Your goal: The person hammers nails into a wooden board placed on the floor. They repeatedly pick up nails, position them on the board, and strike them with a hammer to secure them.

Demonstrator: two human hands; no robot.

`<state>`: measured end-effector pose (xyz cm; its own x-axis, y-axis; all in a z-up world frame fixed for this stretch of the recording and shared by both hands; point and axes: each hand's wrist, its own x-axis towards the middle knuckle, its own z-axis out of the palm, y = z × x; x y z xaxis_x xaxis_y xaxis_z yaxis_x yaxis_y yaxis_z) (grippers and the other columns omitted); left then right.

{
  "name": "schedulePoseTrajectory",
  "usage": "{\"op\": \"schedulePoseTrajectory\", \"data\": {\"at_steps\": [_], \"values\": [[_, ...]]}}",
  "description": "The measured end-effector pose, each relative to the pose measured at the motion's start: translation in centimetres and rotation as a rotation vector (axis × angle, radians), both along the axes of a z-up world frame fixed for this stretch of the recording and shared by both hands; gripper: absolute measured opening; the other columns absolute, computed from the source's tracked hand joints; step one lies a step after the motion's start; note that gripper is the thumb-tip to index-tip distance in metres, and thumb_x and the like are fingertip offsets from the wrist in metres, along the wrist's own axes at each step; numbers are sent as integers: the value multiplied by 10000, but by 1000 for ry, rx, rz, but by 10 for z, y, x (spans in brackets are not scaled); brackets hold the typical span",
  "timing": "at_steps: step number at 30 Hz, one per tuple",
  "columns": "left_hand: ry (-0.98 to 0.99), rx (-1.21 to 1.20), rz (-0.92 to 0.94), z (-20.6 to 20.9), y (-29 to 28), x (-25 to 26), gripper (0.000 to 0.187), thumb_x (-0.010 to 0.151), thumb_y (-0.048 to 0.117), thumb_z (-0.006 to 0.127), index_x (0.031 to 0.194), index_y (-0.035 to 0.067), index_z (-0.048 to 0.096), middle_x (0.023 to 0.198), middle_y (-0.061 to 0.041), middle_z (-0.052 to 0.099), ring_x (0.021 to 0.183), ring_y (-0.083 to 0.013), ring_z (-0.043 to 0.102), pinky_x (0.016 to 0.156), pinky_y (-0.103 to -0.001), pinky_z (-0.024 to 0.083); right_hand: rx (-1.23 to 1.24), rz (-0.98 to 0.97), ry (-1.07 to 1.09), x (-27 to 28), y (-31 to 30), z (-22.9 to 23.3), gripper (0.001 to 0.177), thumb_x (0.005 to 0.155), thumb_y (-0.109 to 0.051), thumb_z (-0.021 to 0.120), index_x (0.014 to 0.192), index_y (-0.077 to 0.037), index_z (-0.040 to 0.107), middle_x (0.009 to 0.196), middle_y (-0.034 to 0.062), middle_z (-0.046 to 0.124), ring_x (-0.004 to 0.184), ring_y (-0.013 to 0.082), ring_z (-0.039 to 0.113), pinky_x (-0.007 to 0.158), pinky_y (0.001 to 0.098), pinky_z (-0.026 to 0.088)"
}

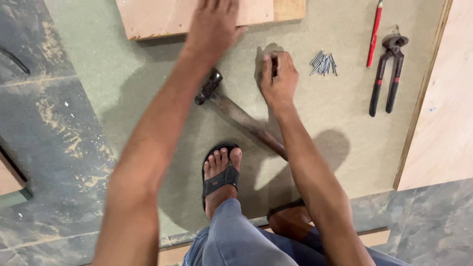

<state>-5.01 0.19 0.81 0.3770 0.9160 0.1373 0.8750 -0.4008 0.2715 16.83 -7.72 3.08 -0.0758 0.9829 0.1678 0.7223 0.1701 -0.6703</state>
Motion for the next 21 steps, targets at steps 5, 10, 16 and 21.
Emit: {"op": "schedulePoseTrajectory", "data": {"at_steps": [5, 10, 16, 21], "values": [[-76, 126, 234, -18, 7, 61, 923, 950, 583, 780, 1471, -116, 476, 1443, -298, 474, 1380, -460, 431, 1210, -563, 301, 52, -38, -22, -2, 7, -6, 153, 1073, -199, 626, 1052, -48, 620, 967, 150, 680, 841, 356, 680, 738, 434, 545], [-74, 46, 296, -20, 6, 75, 946, 923, 608, 786, 1474, -95, 474, 1458, -272, 466, 1389, -458, 430, 1217, -579, 304, 27, -69, -10, 0, 6, -9, 134, 1039, -181, 642, 1055, -49, 627, 954, 154, 677, 801, 351, 675, 702, 431, 538], [-39, -34, 117, -3, -2, 21, 867, 1025, 522, 754, 1585, -48, 416, 1593, -221, 435, 1507, -402, 387, 1283, -527, 270, 10, -65, 26, 1, 8, -10, 111, 1034, -178, 638, 1043, -68, 628, 960, 149, 684, 795, 348, 679, 698, 429, 543], [15, -70, 205, 15, -35, -73, 985, 1008, 590, 752, 1598, -95, 361, 1632, -289, 353, 1521, -458, 288, 1268, -537, 207, 63, -45, -2, 0, 5, -8, 115, 1034, -179, 631, 1067, -70, 623, 977, 155, 686, 841, 377, 678, 729, 455, 539]]}}
